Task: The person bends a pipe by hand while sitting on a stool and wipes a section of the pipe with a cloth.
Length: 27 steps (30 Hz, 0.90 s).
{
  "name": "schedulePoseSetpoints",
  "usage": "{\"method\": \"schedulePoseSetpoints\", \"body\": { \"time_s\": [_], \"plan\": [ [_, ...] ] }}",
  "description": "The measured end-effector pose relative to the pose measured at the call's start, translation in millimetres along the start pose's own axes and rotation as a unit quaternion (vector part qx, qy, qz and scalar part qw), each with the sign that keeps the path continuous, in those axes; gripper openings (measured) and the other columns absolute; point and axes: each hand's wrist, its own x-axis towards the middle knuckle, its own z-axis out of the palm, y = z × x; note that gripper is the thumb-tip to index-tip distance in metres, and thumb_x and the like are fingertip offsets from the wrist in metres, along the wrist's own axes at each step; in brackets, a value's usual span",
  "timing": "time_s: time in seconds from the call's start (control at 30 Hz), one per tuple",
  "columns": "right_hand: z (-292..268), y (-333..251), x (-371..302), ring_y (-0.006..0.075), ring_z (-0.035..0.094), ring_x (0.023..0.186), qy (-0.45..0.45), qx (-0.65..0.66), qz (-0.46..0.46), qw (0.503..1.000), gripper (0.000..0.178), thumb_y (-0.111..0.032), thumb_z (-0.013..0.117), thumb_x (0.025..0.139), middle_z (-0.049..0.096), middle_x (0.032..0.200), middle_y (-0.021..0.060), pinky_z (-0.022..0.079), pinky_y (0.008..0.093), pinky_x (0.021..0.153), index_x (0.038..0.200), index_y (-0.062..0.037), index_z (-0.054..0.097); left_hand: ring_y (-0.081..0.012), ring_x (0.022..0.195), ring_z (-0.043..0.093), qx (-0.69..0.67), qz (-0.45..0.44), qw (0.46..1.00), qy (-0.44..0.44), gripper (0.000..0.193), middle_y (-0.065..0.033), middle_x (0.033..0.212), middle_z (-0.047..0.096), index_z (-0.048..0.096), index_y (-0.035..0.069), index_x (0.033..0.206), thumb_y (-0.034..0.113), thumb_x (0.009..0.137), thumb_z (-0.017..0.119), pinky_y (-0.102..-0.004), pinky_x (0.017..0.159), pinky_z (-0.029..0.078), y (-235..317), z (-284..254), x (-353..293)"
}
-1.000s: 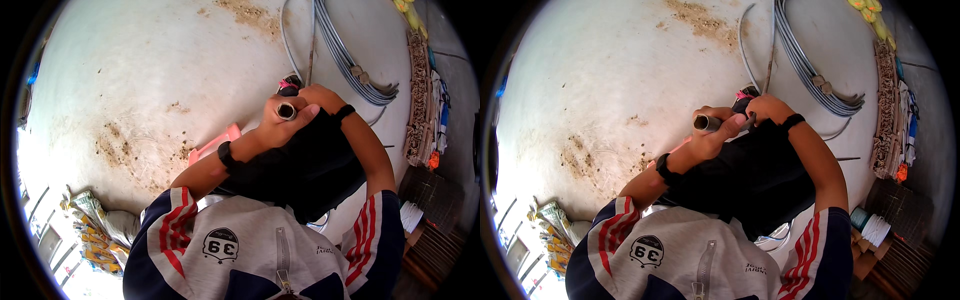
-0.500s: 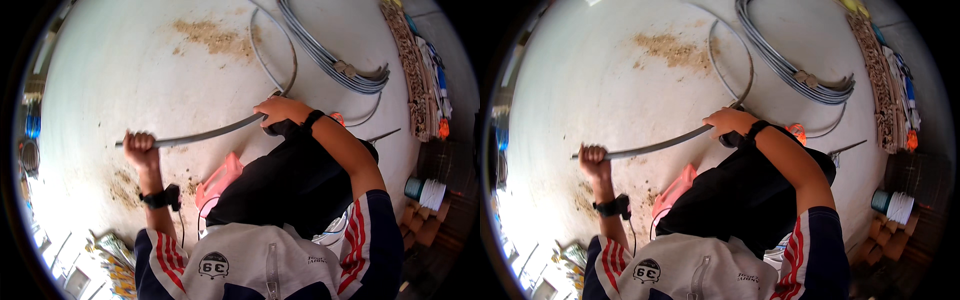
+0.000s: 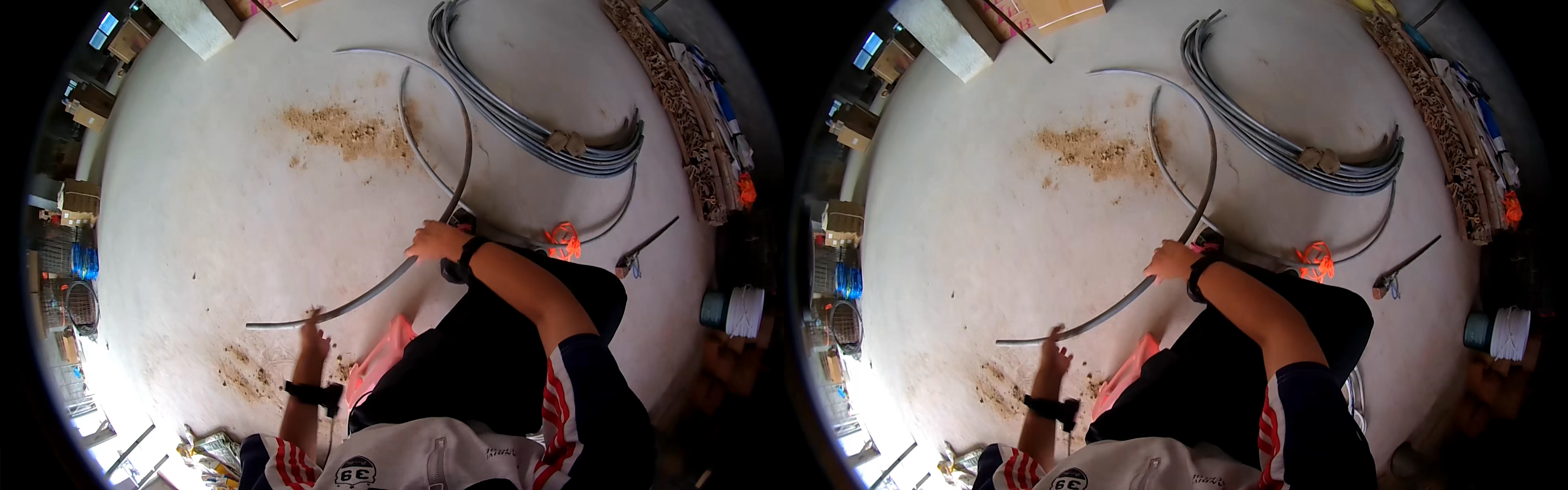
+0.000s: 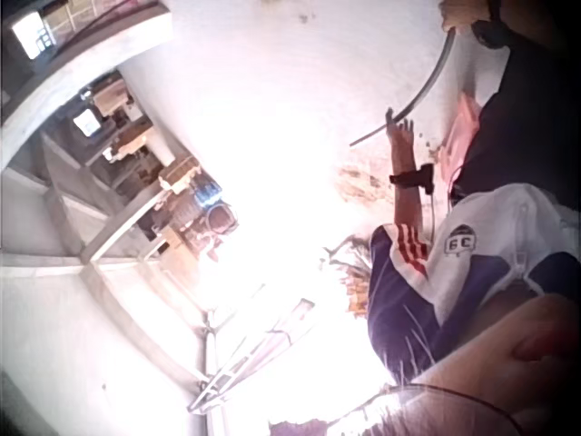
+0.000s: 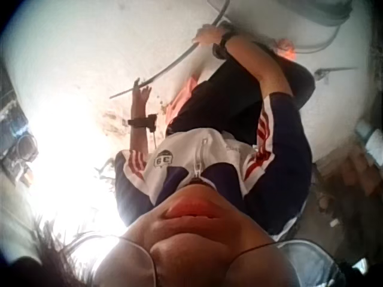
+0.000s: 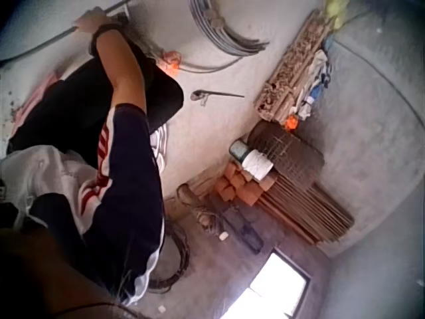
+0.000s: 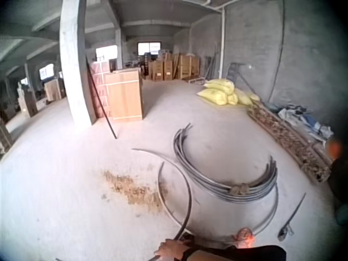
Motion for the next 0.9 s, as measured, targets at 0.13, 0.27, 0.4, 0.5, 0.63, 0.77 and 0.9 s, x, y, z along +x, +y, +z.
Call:
{"method": "schedulePoseSetpoints", "body": {
  "time_s": [0.13, 0.27, 0.4, 0.5, 0.63, 0.77, 0.9],
  "plan": [
    [-3, -19, 27, 0.0243, 0.064, 0.074, 0.038, 0.005, 0.003, 0.999, 0.02, -0.04, 0.064, 0.078, 0.065, 0.069, 0.0039, 0.043, 0.0382, 0.071, 0.085, -0.0216, 0.063, -0.0356, 0.13, 0.03, 0.455, 0.525, 0.717, 0.061, 0.095, -0.0198, 0.148, 0.017, 0.024, -0.005, 0.141, 0.019, 0.068, 0.079, -0.0445, 0.108, 0.03, 3, 107, -90],
    [-27, -40, 46, 0.0189, 0.063, 0.068, 0.135, -0.002, -0.019, 0.991, 0.015, -0.032, 0.066, 0.078, 0.062, 0.064, 0.0005, 0.039, 0.0343, 0.073, 0.082, -0.0185, 0.06, -0.0292, 0.111, 0.056, 0.659, 0.444, 0.608, -0.006, 0.091, -0.0156, 0.125, 0.055, 0.026, 0.003, 0.143, 0.024, 0.07, 0.076, -0.0401, 0.096, 0.043, 10, 148, -64],
    [-41, -40, 53, 0.0211, 0.063, 0.068, 0.08, 0.008, 0.003, 0.997, 0.02, -0.036, 0.068, 0.072, 0.061, 0.063, 0.0017, 0.042, 0.0357, 0.071, 0.072, -0.0165, 0.063, -0.0374, 0.062, 0.063, 0.595, 0.414, 0.689, -0.007, 0.027, -0.0142, 0.062, 0.063, 0.065, 0.01, 0.083, 0.036, 0.078, 0.068, -0.0475, 0.06, 0.05, 23, 135, -12],
    [-53, -8, 42, 0.0258, 0.062, 0.067, 0.114, 0.015, -0.001, 0.993, 0.022, -0.03, 0.073, 0.055, 0.061, 0.062, 0.0043, 0.045, 0.0391, 0.065, 0.064, -0.0122, 0.063, -0.0389, 0.062, 0.061, 0.609, 0.464, 0.644, 0.01, 0.035, -0.0164, 0.063, 0.062, 0.062, 0.008, 0.066, 0.04, 0.079, 0.065, -0.0488, 0.057, 0.048, 23, 123, -14],
    [-76, 58, 15, 0.0298, 0.063, 0.064, 0.101, -0.009, 0.051, 0.993, 0.022, -0.025, 0.076, 0.049, 0.063, 0.061, 0.0085, 0.048, 0.0405, 0.061, 0.061, -0.0096, 0.065, -0.0386, 0.053, 0.057, 0.588, 0.473, 0.656, 0.026, 0.032, -0.0157, 0.055, 0.056, 0.055, 0.008, 0.058, 0.032, 0.077, 0.066, -0.0473, 0.051, 0.045, 15, 80, -23],
    [-98, 72, -7, 0.0262, 0.067, 0.069, -0.012, -0.104, 0.096, 0.99, 0.007, -0.015, 0.071, 0.059, 0.067, 0.066, 0.0085, 0.052, 0.0385, 0.06, 0.063, -0.009, 0.068, -0.0395, 0.048, 0.054, 0.536, 0.5, 0.678, -0.054, 0.03, -0.0167, 0.05, 0.051, 0.049, 0.007, 0.057, 0.024, 0.077, 0.064, -0.045, 0.046, 0.041, -9, 50, -38],
    [-128, 61, -15, 0.0253, 0.065, 0.06, 0.04, -0.165, 0.047, 0.984, 0.007, -0.014, 0.066, 0.06, 0.064, 0.059, 0.008, 0.052, 0.037, 0.056, 0.056, -0.0088, 0.064, -0.0403, 0.047, 0.052, 0.532, 0.526, 0.663, -0.031, 0.029, -0.0187, 0.05, 0.049, 0.045, 0.006, 0.057, 0.016, 0.076, 0.065, -0.0457, 0.044, 0.04, -23, 46, -36]
  ]
}}
